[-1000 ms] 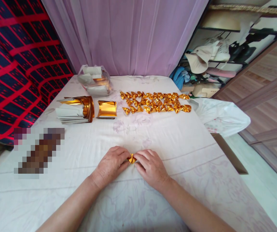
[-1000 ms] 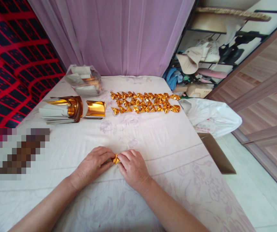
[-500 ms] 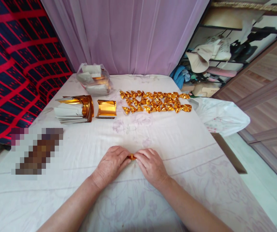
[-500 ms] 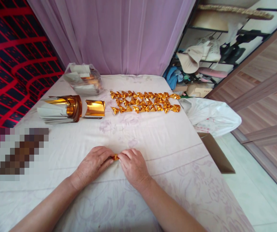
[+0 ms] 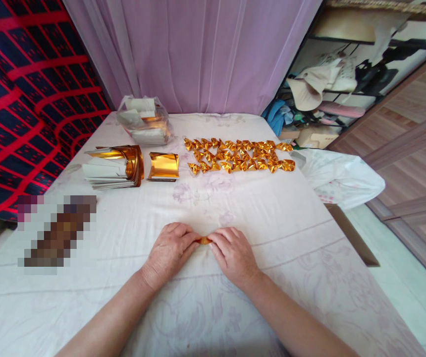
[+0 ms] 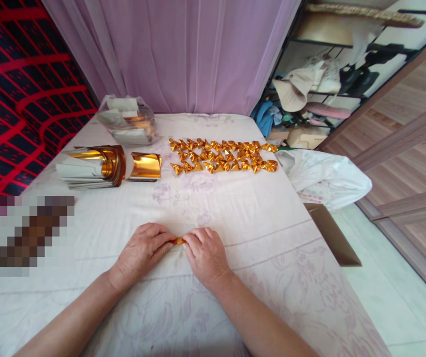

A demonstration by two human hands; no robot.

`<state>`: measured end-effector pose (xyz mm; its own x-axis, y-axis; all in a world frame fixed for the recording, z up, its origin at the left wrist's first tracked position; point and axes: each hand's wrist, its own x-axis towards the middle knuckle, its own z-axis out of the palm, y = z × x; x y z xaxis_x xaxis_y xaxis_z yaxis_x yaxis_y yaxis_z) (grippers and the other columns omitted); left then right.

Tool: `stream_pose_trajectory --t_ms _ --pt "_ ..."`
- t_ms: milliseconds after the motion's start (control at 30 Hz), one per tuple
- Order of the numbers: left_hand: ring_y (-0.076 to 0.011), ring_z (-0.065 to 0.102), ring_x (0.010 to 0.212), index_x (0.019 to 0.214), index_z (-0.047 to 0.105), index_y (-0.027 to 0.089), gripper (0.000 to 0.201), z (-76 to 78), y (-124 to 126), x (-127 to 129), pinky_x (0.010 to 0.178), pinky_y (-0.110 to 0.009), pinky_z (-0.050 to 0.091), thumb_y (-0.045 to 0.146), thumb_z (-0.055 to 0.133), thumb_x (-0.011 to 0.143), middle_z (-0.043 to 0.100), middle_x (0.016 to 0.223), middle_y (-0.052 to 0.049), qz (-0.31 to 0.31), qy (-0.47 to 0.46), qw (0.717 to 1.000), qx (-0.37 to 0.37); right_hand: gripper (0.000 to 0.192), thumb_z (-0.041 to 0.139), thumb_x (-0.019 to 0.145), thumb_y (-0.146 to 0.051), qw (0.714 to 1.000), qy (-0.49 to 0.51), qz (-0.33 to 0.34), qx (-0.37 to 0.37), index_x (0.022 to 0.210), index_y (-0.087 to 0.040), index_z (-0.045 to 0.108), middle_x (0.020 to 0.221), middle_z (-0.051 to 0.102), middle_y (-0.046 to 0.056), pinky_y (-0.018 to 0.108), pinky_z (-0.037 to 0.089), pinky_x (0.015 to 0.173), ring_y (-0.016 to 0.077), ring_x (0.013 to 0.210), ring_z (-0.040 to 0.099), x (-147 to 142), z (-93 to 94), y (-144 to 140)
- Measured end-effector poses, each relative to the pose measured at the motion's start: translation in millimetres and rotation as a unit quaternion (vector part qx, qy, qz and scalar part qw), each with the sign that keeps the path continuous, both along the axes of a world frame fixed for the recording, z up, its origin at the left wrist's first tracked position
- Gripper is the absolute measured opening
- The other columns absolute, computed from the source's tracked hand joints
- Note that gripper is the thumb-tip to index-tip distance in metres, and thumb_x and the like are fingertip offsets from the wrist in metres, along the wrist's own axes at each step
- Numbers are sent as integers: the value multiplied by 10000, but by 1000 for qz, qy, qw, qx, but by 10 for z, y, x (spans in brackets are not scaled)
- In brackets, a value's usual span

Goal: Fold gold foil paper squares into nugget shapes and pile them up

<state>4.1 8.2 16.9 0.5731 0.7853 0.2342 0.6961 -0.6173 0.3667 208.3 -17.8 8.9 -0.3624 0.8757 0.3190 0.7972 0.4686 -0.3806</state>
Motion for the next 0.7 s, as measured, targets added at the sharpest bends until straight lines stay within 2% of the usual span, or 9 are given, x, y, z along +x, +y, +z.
stream_pose_trajectory --t_ms 267,433,700 --pt "-206 592 867 976 685 219 152 8 18 -1 831 -379 444 266 547 933 686 889 -29 -8 -2 1000 -7 166 499 954 -237 1000 1 -20 4 921 -206 658 895 642 43 349 394 788 200 858 542 3 12 4" --pt "-206 588 818 889 661 201 142 34 26 18 812 -383 443 276 547 929 674 816 -25 13 2 999 -32 151 514 946 -229 1000 -3 -22 -1 890 -206 652 859 624 37 332 390 785 189 842 541 12 12 17" --pt "-202 564 829 852 658 204 219 43 8 39 810 -384 425 312 495 949 656 840 -35 35 3 999 -31 163 498 948 -238 999 -25 -27 -10 884 -208 645 863 614 43 336 368 768 194 844 531 11 -8 35"
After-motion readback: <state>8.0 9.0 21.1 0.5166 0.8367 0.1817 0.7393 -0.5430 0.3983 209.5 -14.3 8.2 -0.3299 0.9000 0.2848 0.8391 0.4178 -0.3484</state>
